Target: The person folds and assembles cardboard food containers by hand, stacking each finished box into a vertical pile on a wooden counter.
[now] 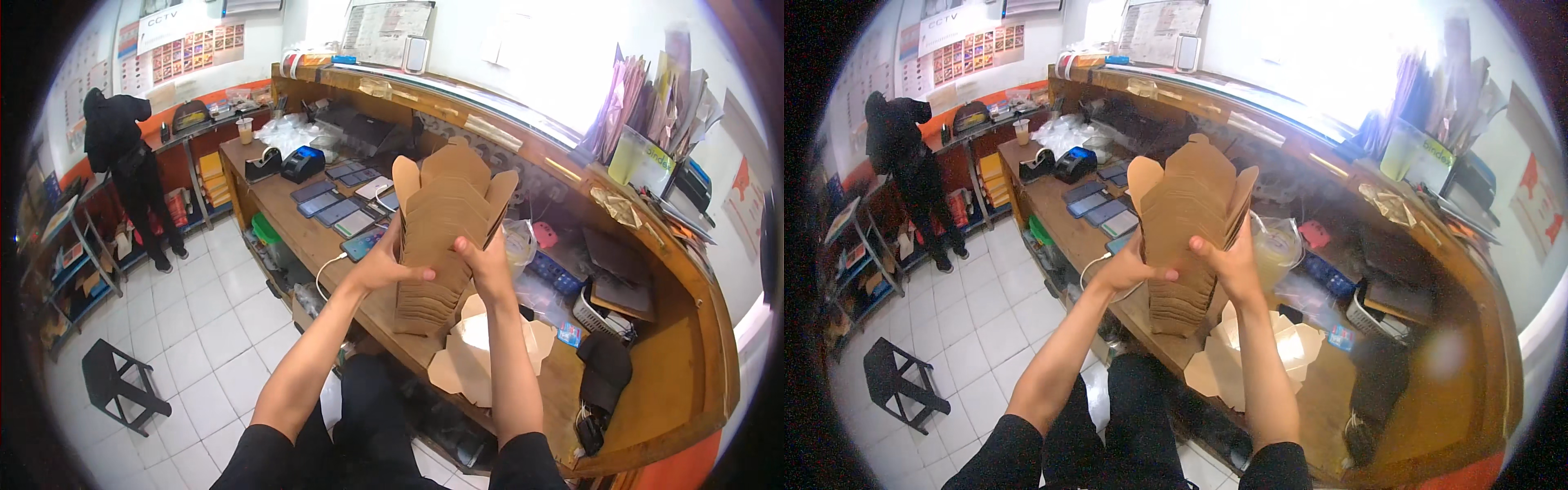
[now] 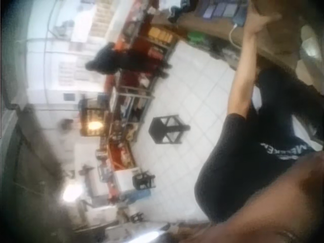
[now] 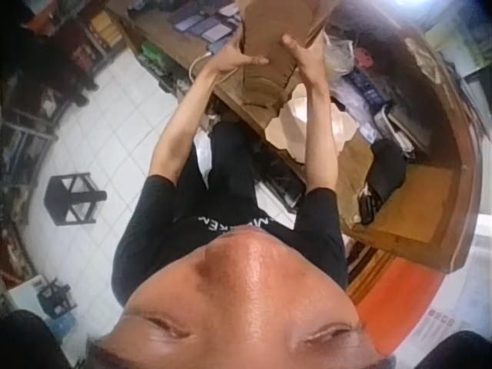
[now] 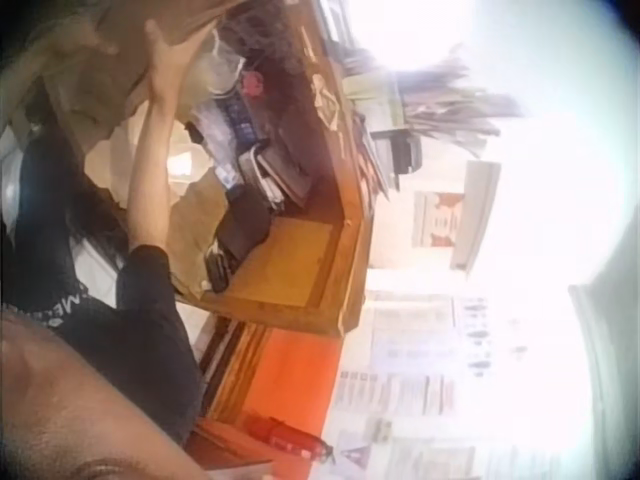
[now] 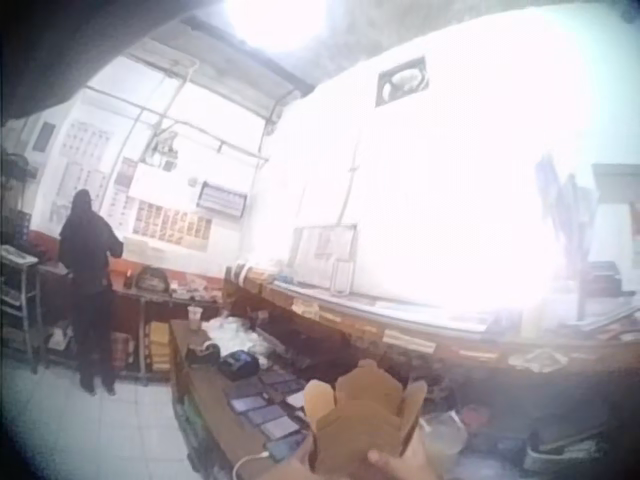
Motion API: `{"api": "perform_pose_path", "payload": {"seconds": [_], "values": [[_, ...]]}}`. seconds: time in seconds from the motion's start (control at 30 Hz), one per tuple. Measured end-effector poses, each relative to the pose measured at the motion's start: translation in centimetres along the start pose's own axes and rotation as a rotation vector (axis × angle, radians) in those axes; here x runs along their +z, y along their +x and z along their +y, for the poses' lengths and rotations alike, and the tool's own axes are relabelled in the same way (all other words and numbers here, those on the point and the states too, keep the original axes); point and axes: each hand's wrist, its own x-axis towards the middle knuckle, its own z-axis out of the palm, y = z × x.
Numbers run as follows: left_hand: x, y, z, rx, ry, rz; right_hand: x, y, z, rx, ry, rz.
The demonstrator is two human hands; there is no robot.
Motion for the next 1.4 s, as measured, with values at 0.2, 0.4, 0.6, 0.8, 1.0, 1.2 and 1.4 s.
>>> {"api": "perform_pose_path", "payload": {"seconds": [0.2, 0.4, 0.6, 0.8, 1.0, 1.2, 1.4], "values": [[0.2, -0.1, 0.5, 0.043, 0.078, -0.045, -1.0, -1.8, 0.9, 0.061, -0.025, -0.009], [0.0, -0.4, 0.6, 0.029, 0.148, -0.067, -1.3, -2.4, 1.7, 0.048, 0.032, -0.029], [0.4, -0.8, -0.8, 0.073, 0.270, -0.042, -4.1, -1.9, 3.5, 0.069, 0.018, -0.088], [1.6, -0.6, -2.2, 0.192, 0.343, 0.064, -3.1, -2.0, 3.9, 0.092, 0.089, -0.070], [1.2, -1.1, -3.0, 0.242, 0.226, 0.098, -3.3, -1.7, 4.2, 0.109, 0.025, -0.079], [1.3, -1.3, -4.3, 0.177, 0.096, 0.159, -3.4, -3.3, 6.1, 0.113, 0.168, -0.040], [0.8, -2.6, -5.0, 0.296, 0.152, 0.054, -5.7, -4.7, 7.4, 0.139, -0.050, -0.240]]}}
